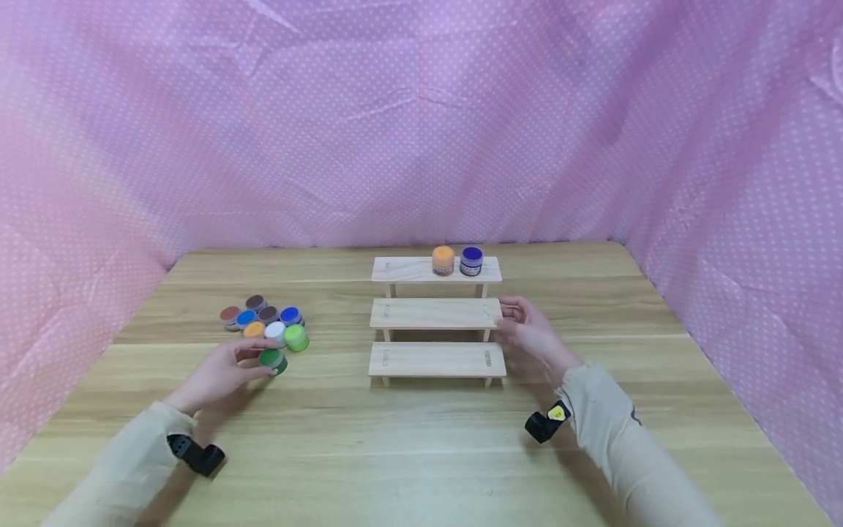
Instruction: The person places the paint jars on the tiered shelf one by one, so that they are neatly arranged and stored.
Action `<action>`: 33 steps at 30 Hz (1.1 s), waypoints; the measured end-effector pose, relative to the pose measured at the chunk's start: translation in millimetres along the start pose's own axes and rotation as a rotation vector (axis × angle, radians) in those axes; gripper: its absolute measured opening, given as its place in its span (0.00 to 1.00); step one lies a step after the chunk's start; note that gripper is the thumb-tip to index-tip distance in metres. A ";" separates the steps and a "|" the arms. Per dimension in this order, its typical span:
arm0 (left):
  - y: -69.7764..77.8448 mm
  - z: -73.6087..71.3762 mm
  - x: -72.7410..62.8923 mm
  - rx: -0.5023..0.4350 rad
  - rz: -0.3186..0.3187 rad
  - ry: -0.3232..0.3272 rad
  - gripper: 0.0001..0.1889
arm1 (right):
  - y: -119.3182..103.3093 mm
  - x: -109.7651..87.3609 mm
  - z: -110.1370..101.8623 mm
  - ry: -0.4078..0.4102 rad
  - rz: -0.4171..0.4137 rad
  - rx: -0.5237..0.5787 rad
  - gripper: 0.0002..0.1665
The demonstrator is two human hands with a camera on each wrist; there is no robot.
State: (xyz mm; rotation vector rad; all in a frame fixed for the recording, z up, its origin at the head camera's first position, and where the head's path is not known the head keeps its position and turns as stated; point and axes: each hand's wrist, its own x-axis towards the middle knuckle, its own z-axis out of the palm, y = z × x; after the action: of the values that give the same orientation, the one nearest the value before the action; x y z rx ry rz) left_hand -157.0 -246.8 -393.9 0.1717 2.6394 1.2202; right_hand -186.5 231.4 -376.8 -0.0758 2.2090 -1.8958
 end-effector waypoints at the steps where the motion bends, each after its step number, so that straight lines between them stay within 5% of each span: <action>1: 0.1 0.3 0.8 -0.004 -0.003 -0.001 0.20 | 0.1 -0.4 0.2 0.003 -0.002 0.000 0.34; 12: 1.4 1.0 -2.8 0.010 0.007 0.032 0.19 | 6.7 -0.4 -1.6 -0.041 -0.025 0.165 0.37; 19: 8.0 -2.6 -5.2 -0.007 0.028 0.055 0.20 | 7.4 -2.6 -6.9 -0.028 0.003 0.147 0.37; 33: 49.4 -1.7 3.9 -0.038 0.136 0.153 0.22 | 7.3 6.0 -6.8 0.002 0.018 0.158 0.34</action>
State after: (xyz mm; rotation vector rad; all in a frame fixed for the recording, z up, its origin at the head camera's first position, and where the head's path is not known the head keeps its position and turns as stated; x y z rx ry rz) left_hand -160.7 -215.3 -355.8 0.2650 2.7715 1.3776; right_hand -192.9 238.0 -383.8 -0.0269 2.0453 -2.0534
